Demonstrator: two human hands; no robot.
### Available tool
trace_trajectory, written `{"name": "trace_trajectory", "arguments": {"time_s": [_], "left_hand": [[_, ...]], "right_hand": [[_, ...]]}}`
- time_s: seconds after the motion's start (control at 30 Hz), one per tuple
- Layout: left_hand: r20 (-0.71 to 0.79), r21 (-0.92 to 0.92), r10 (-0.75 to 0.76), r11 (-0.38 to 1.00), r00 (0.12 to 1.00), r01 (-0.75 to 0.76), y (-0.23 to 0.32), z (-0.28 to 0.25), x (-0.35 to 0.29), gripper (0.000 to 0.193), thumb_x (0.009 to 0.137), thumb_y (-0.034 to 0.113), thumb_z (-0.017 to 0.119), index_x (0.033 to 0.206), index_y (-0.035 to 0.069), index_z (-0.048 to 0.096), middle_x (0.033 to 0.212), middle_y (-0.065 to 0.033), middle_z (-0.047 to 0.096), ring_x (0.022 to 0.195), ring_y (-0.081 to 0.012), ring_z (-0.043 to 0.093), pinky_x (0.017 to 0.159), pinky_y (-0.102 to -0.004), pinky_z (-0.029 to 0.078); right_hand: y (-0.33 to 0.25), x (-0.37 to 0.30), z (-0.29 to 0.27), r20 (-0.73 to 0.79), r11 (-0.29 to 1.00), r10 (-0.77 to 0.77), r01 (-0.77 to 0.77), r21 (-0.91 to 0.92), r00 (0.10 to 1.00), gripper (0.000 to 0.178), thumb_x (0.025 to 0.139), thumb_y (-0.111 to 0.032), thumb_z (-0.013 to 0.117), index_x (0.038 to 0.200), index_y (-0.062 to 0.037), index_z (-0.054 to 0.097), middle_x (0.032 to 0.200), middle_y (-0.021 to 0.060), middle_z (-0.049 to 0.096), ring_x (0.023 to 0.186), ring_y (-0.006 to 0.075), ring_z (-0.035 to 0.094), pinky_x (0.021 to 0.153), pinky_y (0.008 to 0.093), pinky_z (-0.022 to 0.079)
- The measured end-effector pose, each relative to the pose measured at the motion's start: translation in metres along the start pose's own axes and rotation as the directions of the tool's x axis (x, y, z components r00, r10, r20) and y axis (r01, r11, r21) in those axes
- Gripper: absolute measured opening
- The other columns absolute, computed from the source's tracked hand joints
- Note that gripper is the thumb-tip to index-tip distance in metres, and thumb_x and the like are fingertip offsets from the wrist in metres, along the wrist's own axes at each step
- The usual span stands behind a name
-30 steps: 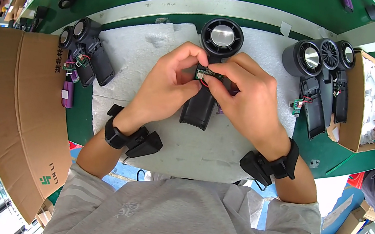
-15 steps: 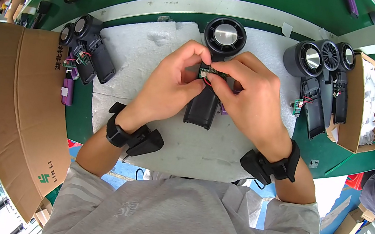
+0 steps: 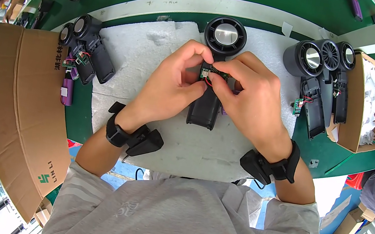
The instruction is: The person connects a circuit board to a fan housing, inserts a battery pack, and presses the components into place. They then move a box of batteries and repeat the assembly process with a new fan housing and battery pack.
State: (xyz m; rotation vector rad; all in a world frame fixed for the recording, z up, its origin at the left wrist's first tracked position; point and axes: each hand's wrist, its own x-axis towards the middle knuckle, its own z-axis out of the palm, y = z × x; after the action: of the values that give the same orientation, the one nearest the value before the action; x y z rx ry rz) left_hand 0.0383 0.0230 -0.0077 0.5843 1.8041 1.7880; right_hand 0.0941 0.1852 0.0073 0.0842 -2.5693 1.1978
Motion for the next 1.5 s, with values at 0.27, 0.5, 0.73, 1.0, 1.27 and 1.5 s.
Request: {"name": "trace_trajectory", "arguments": {"time_s": [0.27,0.5,0.73,1.0,1.27,1.5], "left_hand": [[0.023,-0.013,0.011,1.000,1.000,-0.010,0.003,-0.005,0.003,0.021,0.087,-0.006,0.053,0.107,0.001,0.048,0.093,-0.0115,0.063,0.070,-0.0094,0.058,0.061,-0.0256,0.045],[0.104,0.277,0.017,0.960,0.994,-0.046,0.009,-0.018,0.005,0.020,0.090,0.000,0.056,0.104,0.006,0.069,0.083,-0.0089,0.066,0.064,-0.0105,0.058,0.057,-0.0269,0.045],[0.151,0.310,0.044,0.947,0.988,-0.089,0.008,-0.019,0.007,0.023,0.089,0.000,0.057,0.103,0.009,0.073,0.080,-0.0084,0.064,0.061,-0.0133,0.055,0.056,-0.0291,0.044],[0.102,0.216,0.058,0.973,0.993,-0.079,0.004,-0.027,0.008,0.026,0.088,-0.002,0.056,0.107,0.009,0.071,0.080,-0.0067,0.059,0.065,-0.0130,0.054,0.059,-0.0282,0.043],[0.058,0.186,0.090,0.978,0.994,-0.099,0.005,-0.042,0.013,0.033,0.083,-0.004,0.057,0.111,0.008,0.070,0.093,-0.0057,0.059,0.073,-0.0105,0.056,0.063,-0.0251,0.046],[0.041,0.207,0.048,0.977,0.998,-0.056,0.009,-0.040,0.013,0.033,0.081,-0.004,0.059,0.110,0.008,0.070,0.094,-0.0051,0.060,0.073,-0.0094,0.057,0.065,-0.0237,0.048]], "right_hand": [[0.003,-0.001,-0.003,0.008,0.999,-0.049,0.049,-0.012,0.999,0.020,0.074,0.000,0.075,0.093,-0.0010,0.071,0.079,0.0057,0.062,0.050,0.0081,0.052,0.045,0.0230,0.038],[-0.001,0.001,-0.007,0.057,0.986,0.157,-0.160,0.049,0.986,0.015,0.078,-0.002,0.073,0.085,-0.0003,0.060,0.069,0.0041,0.059,0.050,0.0078,0.052,0.046,0.0220,0.037],[0.006,-0.001,-0.010,0.227,0.980,0.172,-0.189,0.055,0.958,0.019,0.080,-0.005,0.073,0.084,-0.0018,0.054,0.060,0.0034,0.055,0.047,0.0099,0.049,0.047,0.0253,0.038],[0.003,0.000,-0.018,0.346,0.980,0.108,-0.159,0.121,0.932,0.036,0.076,-0.003,0.075,0.106,-0.0037,0.056,0.085,0.0100,0.060,0.069,0.0178,0.059,0.059,0.0295,0.048],[0.002,0.003,-0.017,0.271,0.994,-0.078,0.052,0.100,0.959,0.060,0.066,0.002,0.077,0.122,-0.0069,0.057,0.111,0.0115,0.056,0.091,0.0274,0.060,0.073,0.0330,0.052],[0.009,0.003,-0.020,0.233,0.998,-0.051,0.057,-0.016,0.971,0.053,0.065,0.003,0.077,0.114,-0.0051,0.060,0.108,0.0094,0.058,0.090,0.0287,0.060,0.075,0.0348,0.050]]}}
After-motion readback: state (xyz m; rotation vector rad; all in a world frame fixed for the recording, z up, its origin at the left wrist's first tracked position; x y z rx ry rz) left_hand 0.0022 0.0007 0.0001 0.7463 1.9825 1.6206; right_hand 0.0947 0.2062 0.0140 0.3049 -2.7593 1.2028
